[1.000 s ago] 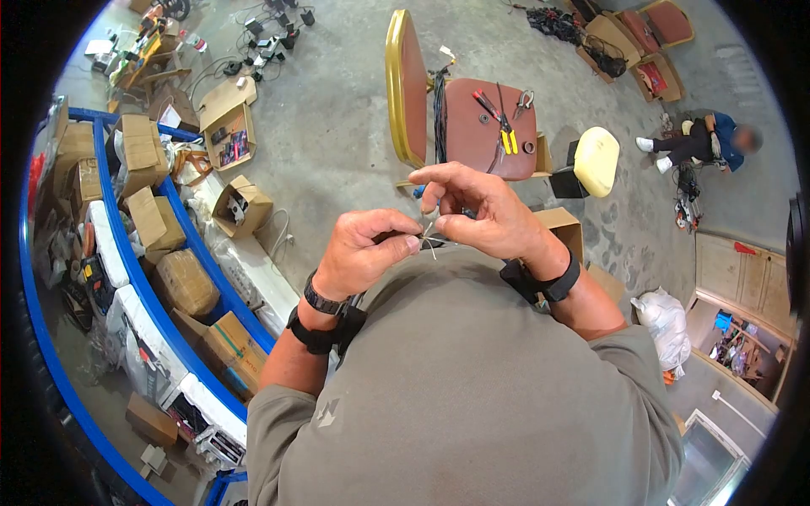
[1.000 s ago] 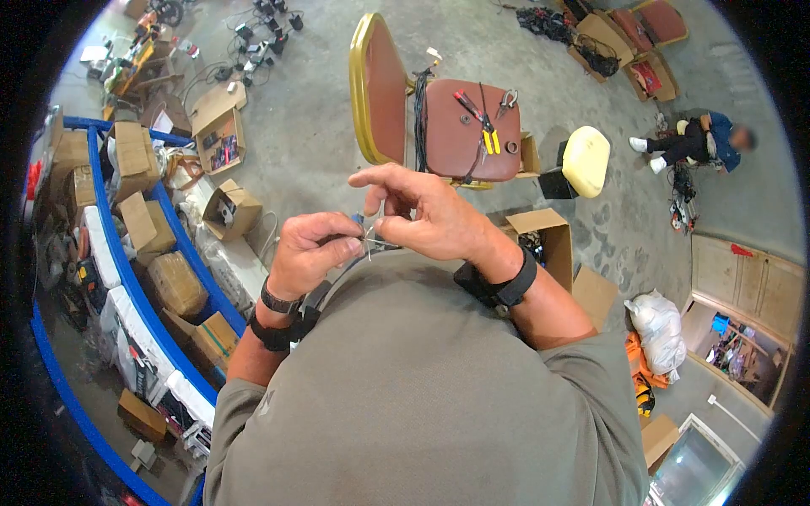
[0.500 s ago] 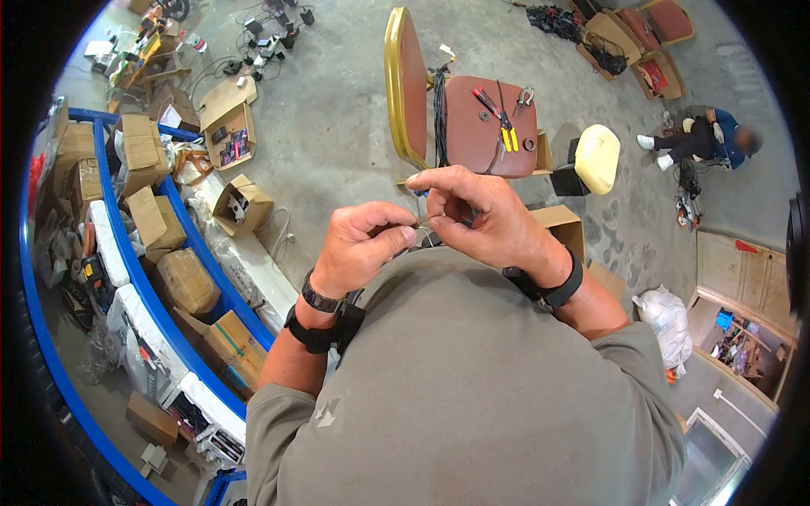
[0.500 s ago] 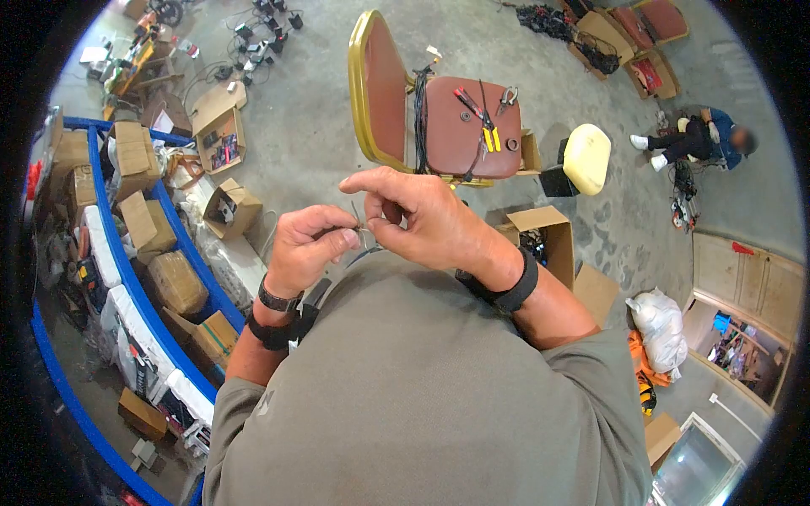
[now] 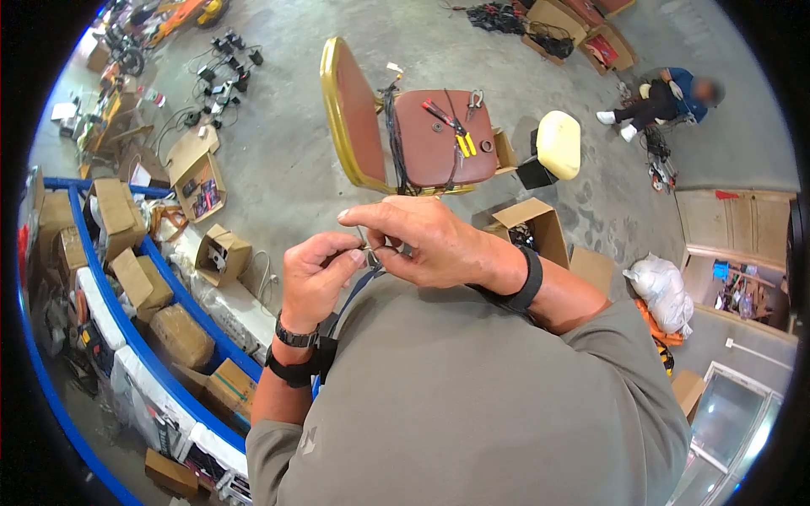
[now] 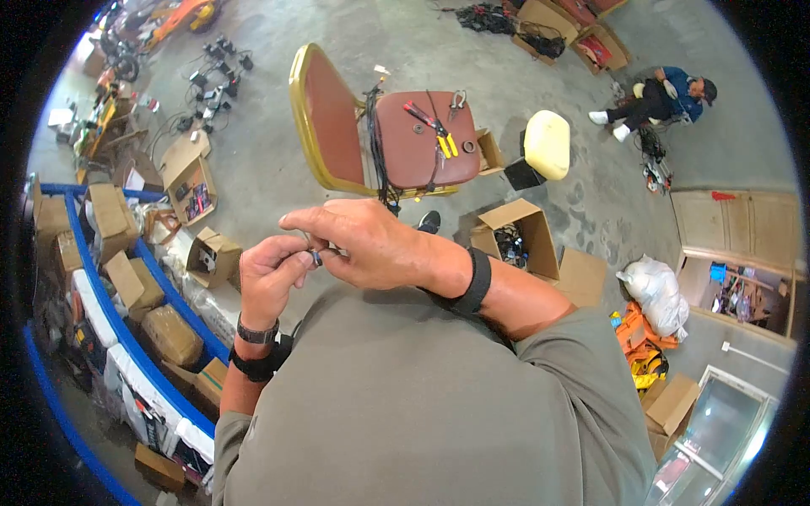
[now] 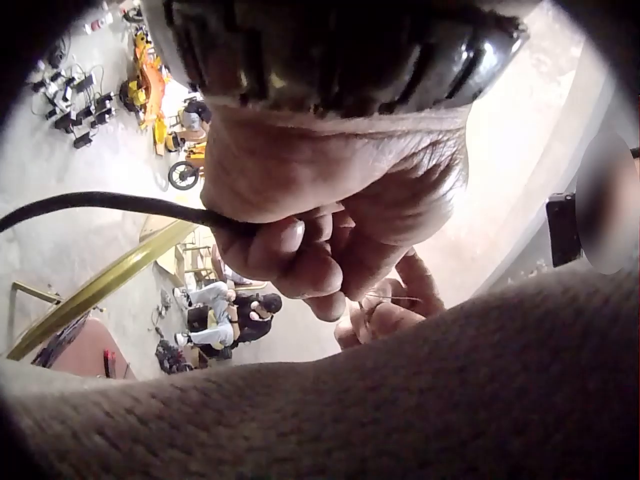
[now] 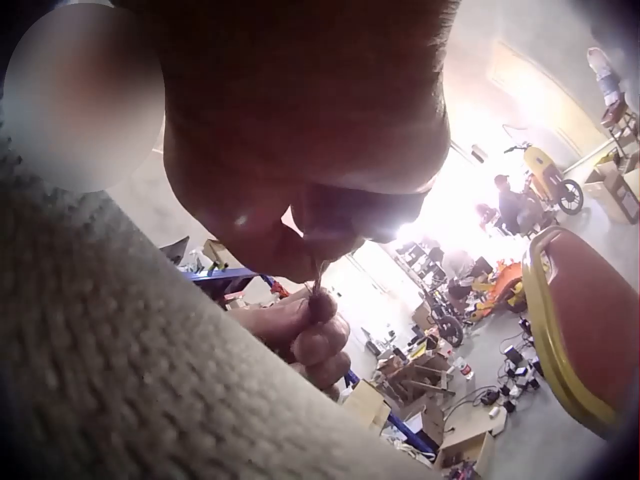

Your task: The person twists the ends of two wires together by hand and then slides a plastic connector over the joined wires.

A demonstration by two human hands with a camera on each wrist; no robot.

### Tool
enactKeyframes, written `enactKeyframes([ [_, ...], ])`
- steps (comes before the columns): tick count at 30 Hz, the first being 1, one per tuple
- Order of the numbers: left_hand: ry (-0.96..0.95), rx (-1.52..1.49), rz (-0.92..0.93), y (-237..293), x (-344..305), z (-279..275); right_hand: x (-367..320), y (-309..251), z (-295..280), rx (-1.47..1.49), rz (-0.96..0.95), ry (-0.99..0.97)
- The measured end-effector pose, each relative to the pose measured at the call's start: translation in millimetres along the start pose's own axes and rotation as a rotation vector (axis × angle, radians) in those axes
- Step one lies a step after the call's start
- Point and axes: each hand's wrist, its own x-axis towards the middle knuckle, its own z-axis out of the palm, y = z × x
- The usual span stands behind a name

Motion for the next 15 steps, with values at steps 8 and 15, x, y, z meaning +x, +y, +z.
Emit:
enactKeyframes([
  [8, -0.142, 0.142, 0.149, 9.5, 3.2, 1.7, -0.7, -2.7, -5.9, 0.236, 0.378, -0.051],
  [15, -0.117, 0.196, 0.183, 8.3, 4.6, 5.2, 0.5, -1.5, -9.3, 0.189, 0.415, -0.094],
])
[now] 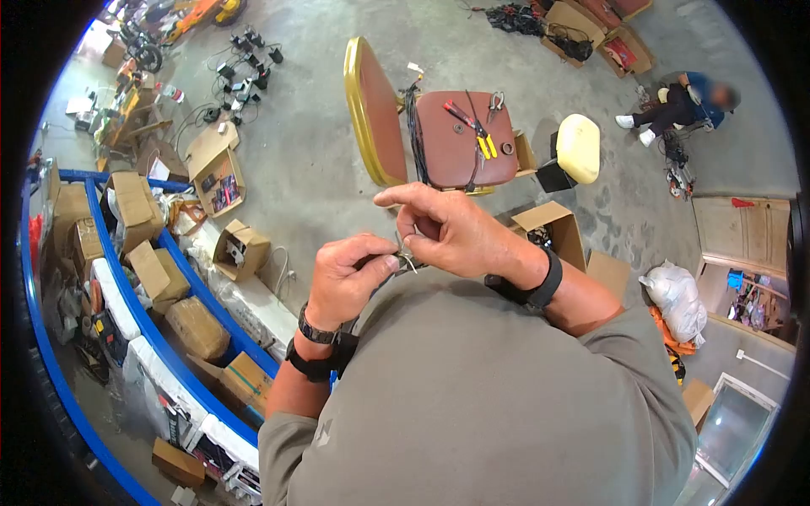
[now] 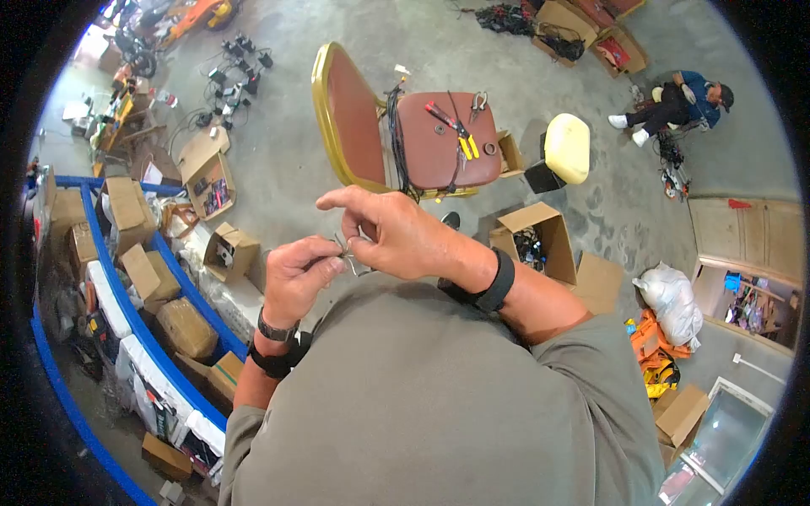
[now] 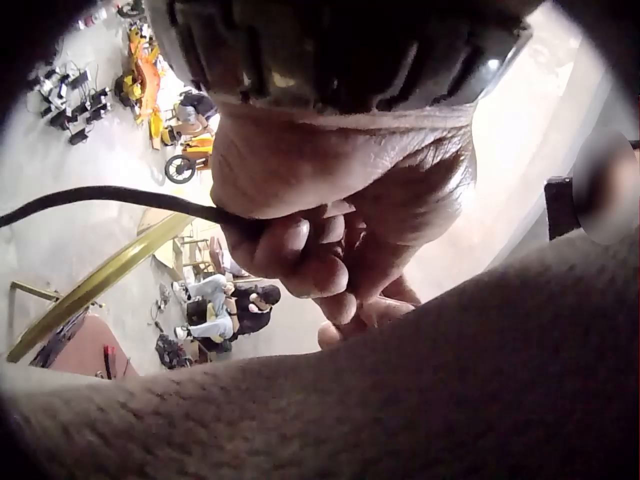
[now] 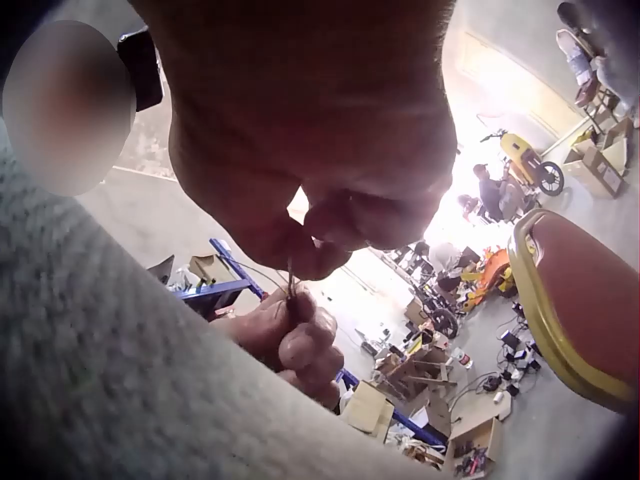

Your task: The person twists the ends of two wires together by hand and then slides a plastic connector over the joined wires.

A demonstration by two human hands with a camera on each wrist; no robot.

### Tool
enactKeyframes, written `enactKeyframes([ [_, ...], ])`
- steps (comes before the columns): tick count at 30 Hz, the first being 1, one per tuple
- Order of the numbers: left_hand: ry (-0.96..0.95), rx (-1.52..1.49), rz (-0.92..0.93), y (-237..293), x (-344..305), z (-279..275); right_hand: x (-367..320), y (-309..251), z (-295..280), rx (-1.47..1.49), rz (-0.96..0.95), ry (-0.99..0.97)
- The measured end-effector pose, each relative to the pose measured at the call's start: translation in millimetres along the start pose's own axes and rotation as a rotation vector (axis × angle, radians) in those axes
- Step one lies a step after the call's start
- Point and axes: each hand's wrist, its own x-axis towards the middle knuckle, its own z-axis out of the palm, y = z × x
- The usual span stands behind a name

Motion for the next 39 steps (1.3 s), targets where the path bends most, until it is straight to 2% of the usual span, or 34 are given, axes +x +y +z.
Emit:
enactKeyframes([
  [3, 0.109, -0.112, -0.114, -2, 0, 2, -3, -1, -1, 0.019, -0.068, 0.01],
  [9, 0.072, -0.022, -0.091, -10, 2, 2, -5, 1, -2, 0.043, -0.05, 0.007],
  [10, 0.065, -0.061, -0.161, -8, 2, 1, -6, -1, -4, 0.033, -0.023, 0.006],
  [13, -0.09, 0.051, -0.069, 0, 7, 1, -10, -2, -6, 0.016, 0.004, 0.031],
  [14, -0.1, -0.002, -0.054, 0, 9, 4, -10, -1, -7, 0.024, 0.005, 0.032],
  [18, -0.02, -0.118, -0.097, -10, 8, 6, -15, -1, -7, 0.044, -0.011, 0.078],
  [21, 0.025, -0.152, -0.112, -17, 7, 4, -17, 0, -6, 0.037, -0.058, 0.024],
  [34, -0.105, -0.114, -0.085, -10, 11, 4, -15, 6, -8, 0.047, -0.028, 0.01],
  [37, 0.014, -0.118, -0.129, -13, 9, 7, -17, 5, -8, 0.073, -0.046, 0.023],
  [39, 0.023, -0.147, -0.146, -13, 8, 8, -18, -2, -8, 0.053, -0.046, 0.022],
])
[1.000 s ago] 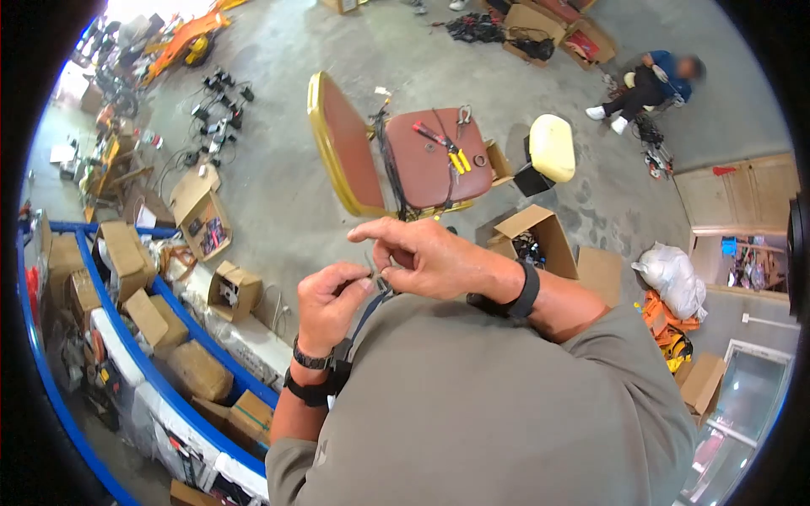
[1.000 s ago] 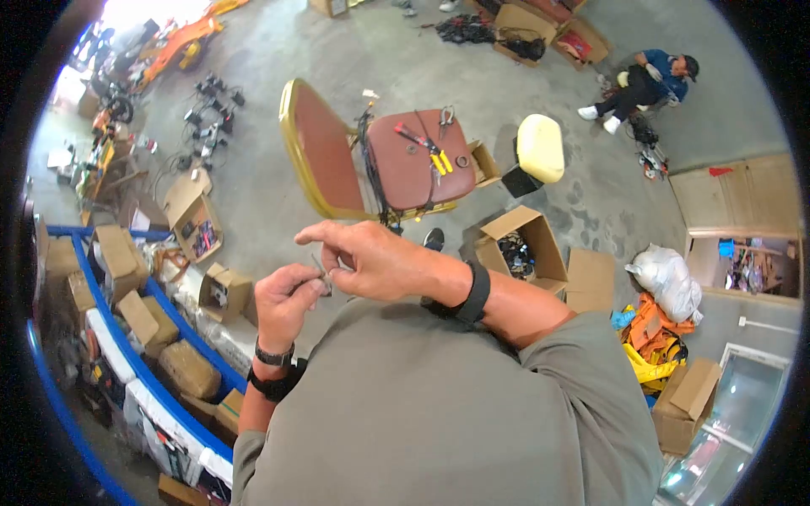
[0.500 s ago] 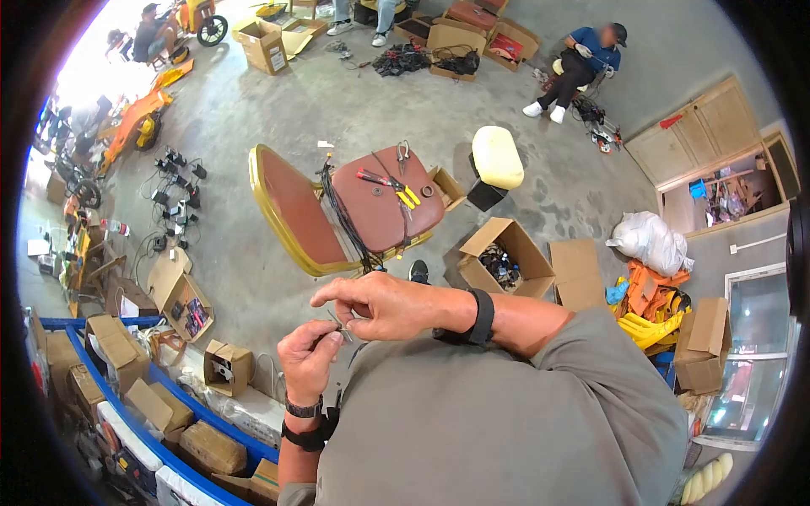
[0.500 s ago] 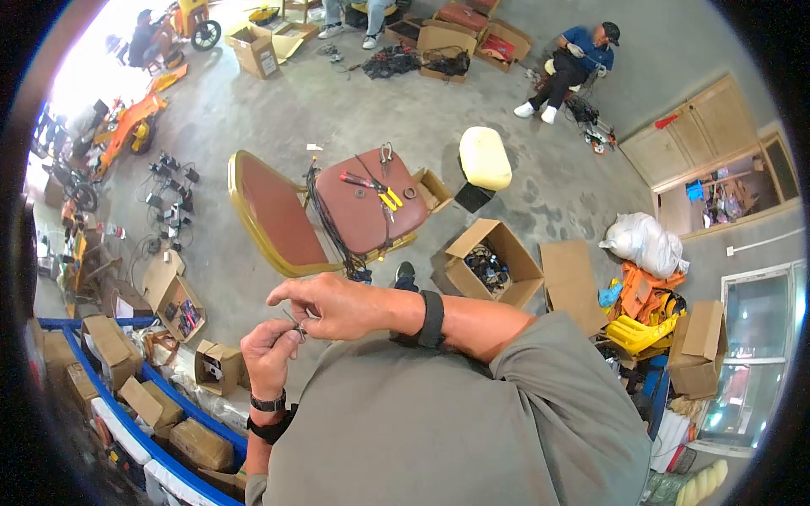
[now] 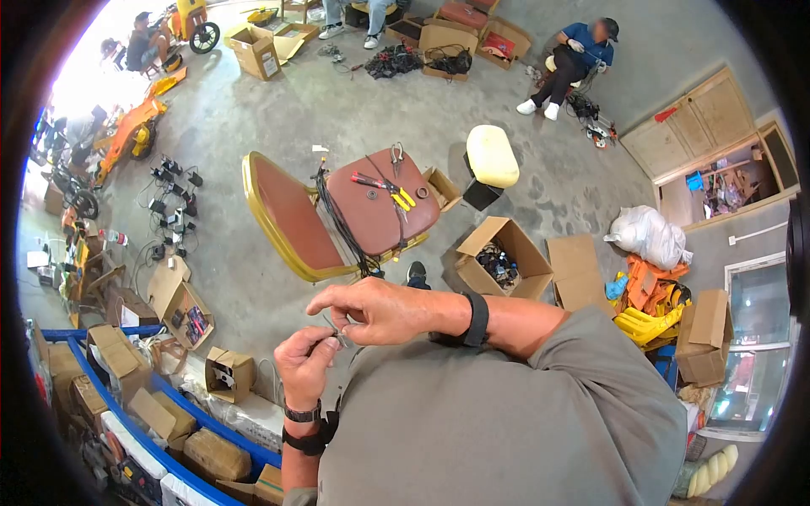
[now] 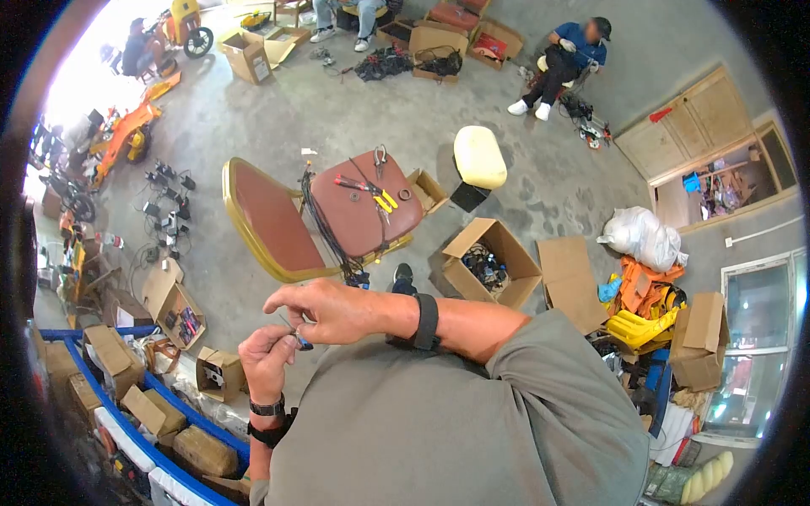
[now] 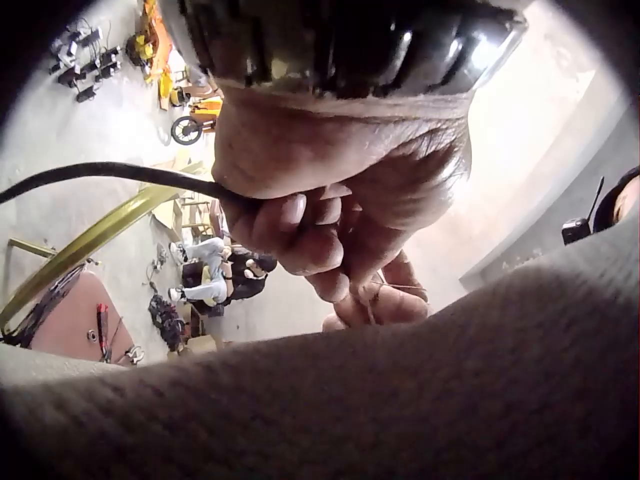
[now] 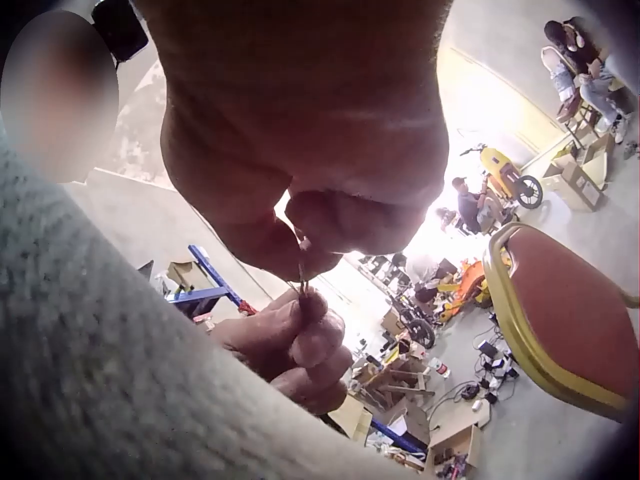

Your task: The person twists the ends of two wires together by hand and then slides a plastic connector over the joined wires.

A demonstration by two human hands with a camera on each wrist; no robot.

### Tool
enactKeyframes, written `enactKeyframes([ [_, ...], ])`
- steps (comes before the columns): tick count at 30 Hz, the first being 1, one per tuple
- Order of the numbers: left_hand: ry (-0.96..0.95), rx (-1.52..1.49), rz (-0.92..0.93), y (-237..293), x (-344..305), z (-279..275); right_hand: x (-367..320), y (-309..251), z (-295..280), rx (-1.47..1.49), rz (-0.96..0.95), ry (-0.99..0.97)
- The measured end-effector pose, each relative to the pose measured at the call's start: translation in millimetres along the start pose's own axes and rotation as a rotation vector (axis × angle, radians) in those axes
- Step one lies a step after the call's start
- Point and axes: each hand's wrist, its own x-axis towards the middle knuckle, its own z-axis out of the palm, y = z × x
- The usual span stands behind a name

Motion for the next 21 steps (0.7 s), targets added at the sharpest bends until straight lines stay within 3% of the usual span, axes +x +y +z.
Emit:
enactKeyframes([
  [6, -0.144, 0.294, 0.113, 17, 5, 0, 1, 8, 1, -0.04, 0.003, 0.05],
  [14, -0.005, -0.004, -0.04, 5, -4, 2, -4, 3, 6, 0.065, 0.083, 0.038],
  [18, -0.002, 0.01, 0.024, -3, -6, 2, -4, 7, 8, 0.042, 0.028, 0.036],
  [21, -0.133, 0.036, 0.138, 1, -7, 1, -3, 5, 8, 0.02, 0.103, 0.028],
])
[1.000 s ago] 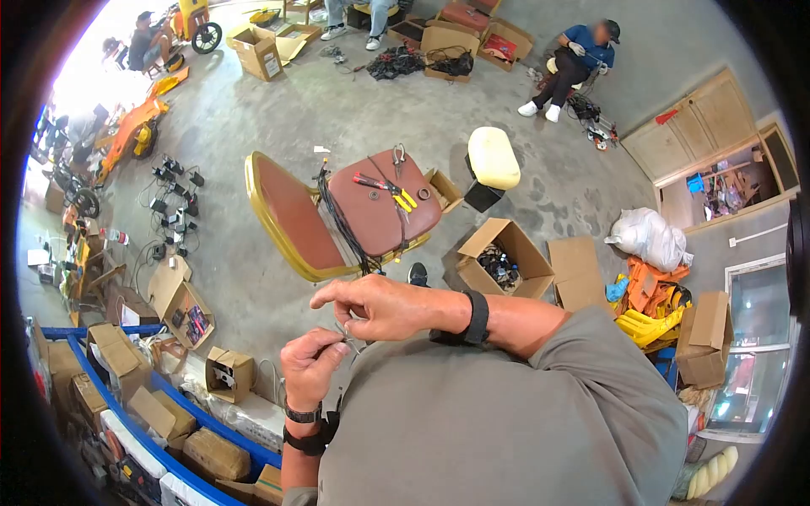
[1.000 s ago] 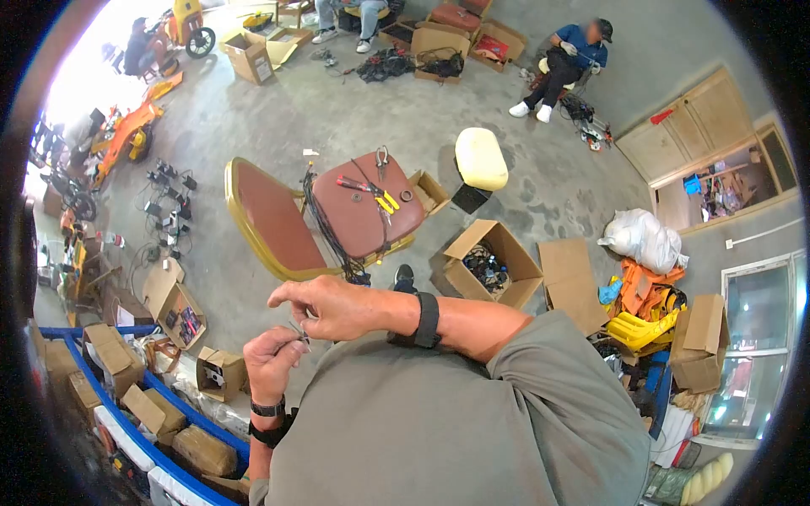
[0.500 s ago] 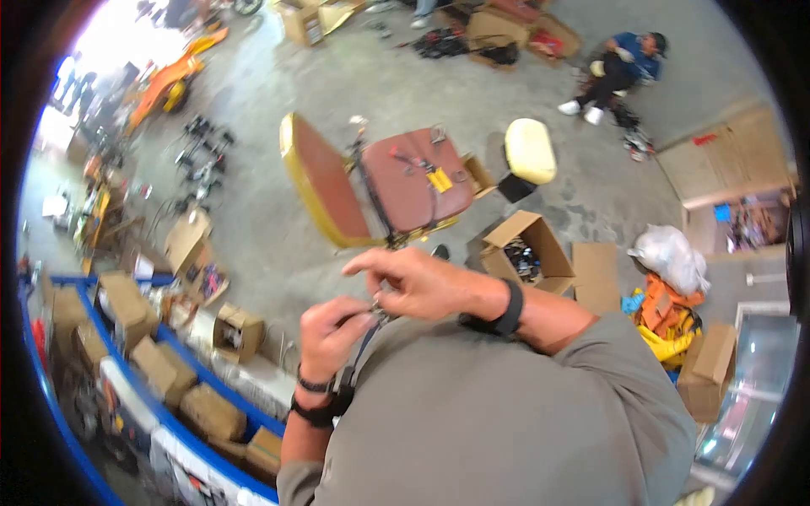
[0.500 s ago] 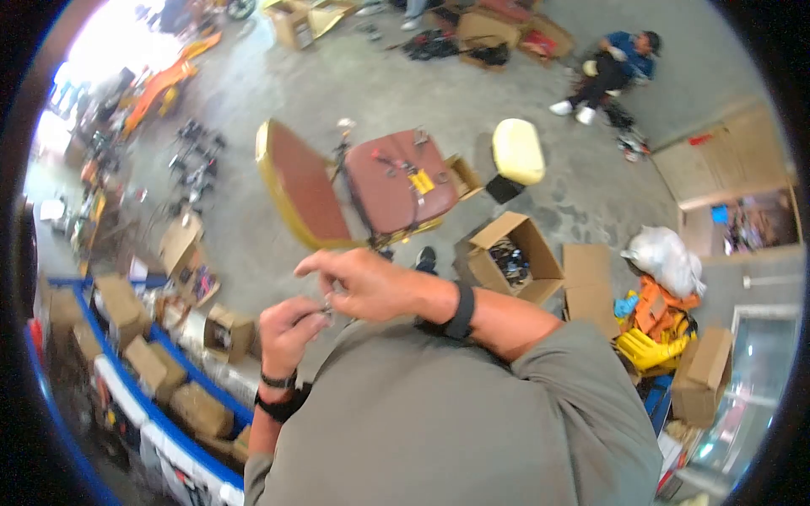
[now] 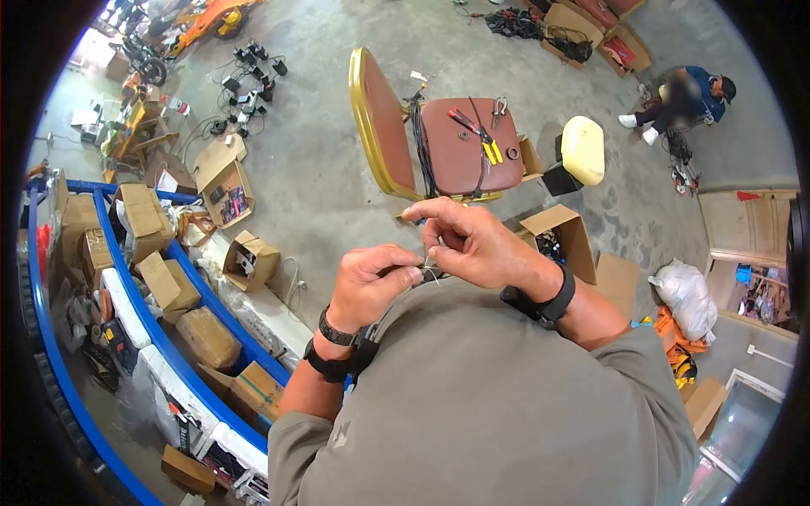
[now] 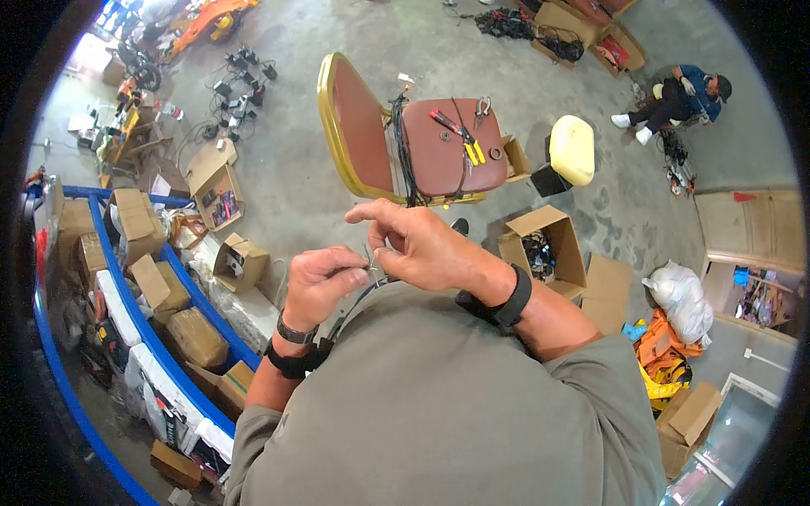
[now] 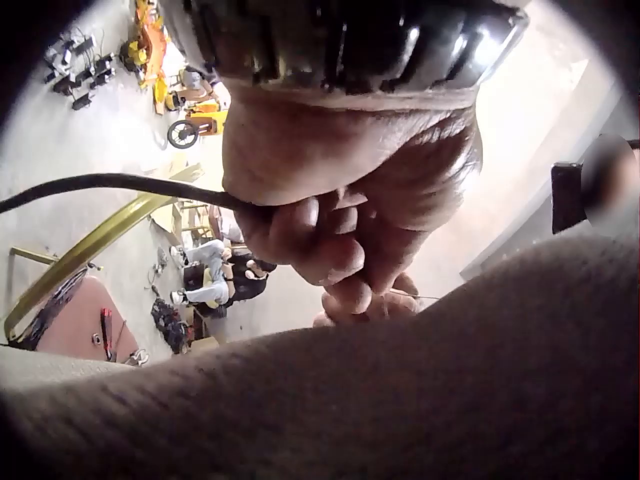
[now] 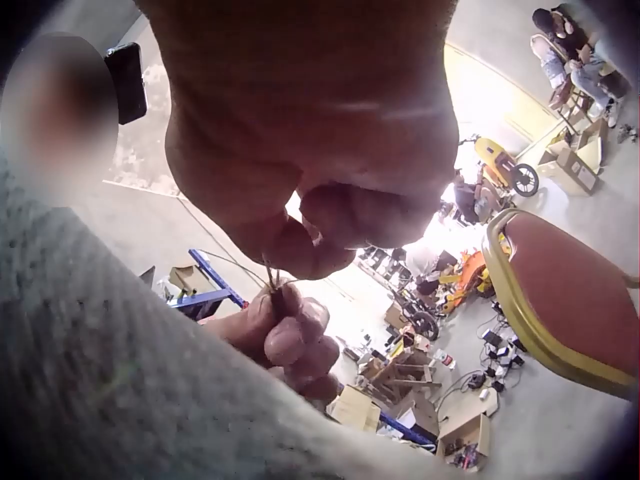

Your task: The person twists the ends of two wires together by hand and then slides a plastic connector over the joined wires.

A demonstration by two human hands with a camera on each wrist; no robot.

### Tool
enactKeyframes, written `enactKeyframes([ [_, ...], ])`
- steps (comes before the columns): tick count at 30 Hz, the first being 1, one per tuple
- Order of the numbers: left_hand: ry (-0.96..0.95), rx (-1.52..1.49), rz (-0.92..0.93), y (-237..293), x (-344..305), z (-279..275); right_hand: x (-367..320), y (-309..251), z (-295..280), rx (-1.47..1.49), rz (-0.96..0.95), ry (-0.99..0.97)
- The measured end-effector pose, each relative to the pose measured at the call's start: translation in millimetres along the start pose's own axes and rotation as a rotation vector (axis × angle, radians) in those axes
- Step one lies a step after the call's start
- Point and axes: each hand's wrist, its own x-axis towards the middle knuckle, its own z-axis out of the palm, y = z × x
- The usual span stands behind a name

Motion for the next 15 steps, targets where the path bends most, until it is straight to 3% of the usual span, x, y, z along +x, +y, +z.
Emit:
enactKeyframes([
  [9, 0.149, -0.028, -0.104, -1, -5, 6, -4, 4, 4, 0.071, -0.017, -0.032],
  [15, 0.031, 0.076, -0.003, 2, -8, 1, -3, 8, 5, 0.073, 0.014, -0.028],
])
